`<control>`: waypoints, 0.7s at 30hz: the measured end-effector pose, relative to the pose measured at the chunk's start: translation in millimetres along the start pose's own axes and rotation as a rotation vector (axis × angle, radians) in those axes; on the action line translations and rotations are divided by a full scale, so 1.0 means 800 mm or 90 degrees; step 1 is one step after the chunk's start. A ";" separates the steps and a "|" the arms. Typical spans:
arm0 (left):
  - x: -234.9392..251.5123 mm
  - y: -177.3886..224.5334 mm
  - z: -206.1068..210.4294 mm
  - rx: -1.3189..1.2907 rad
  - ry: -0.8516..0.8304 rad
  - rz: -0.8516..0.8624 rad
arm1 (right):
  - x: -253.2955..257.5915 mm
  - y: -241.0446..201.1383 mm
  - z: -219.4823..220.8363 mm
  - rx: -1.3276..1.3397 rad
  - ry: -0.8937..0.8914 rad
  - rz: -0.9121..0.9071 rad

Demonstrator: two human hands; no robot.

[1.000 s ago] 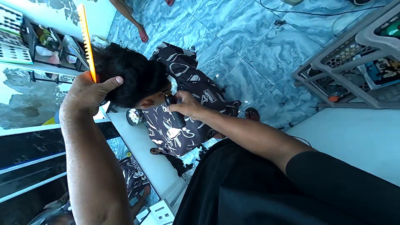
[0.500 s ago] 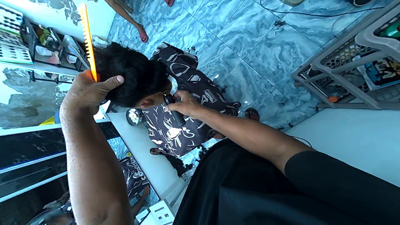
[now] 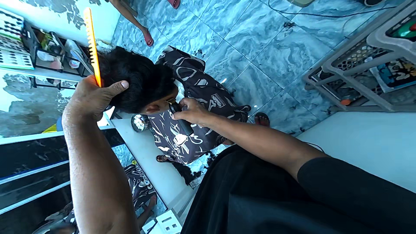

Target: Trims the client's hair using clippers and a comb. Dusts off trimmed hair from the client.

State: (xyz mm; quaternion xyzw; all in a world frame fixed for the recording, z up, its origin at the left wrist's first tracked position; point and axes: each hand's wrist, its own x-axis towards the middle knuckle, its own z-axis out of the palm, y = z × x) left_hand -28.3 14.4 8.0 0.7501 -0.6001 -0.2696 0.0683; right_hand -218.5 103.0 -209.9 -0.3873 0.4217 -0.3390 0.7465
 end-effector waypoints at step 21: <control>0.005 -0.006 -0.003 0.003 -0.001 0.003 | 0.006 -0.002 -0.007 -0.040 0.085 0.014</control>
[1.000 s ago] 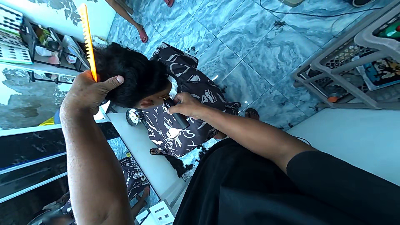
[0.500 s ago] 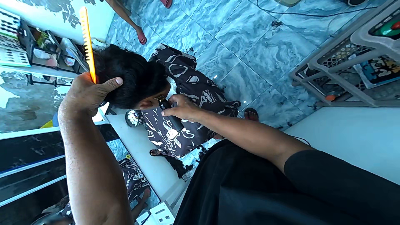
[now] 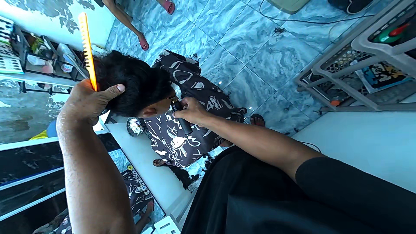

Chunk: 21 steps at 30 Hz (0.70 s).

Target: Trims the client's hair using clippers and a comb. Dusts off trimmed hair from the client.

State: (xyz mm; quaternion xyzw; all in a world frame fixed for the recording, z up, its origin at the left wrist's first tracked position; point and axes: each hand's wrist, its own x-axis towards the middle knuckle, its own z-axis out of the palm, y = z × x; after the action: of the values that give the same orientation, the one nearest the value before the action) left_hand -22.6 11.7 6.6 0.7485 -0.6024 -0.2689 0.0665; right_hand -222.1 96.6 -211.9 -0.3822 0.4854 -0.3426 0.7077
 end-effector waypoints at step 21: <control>0.001 0.006 0.001 0.008 0.004 0.007 | 0.007 -0.003 -0.005 -0.014 -0.035 0.018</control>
State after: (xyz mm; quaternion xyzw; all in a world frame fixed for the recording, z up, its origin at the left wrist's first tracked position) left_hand -27.3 9.6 7.4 0.7464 -0.6080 -0.2624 0.0656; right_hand -224.4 90.3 -213.1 -0.3924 0.4752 -0.3164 0.7212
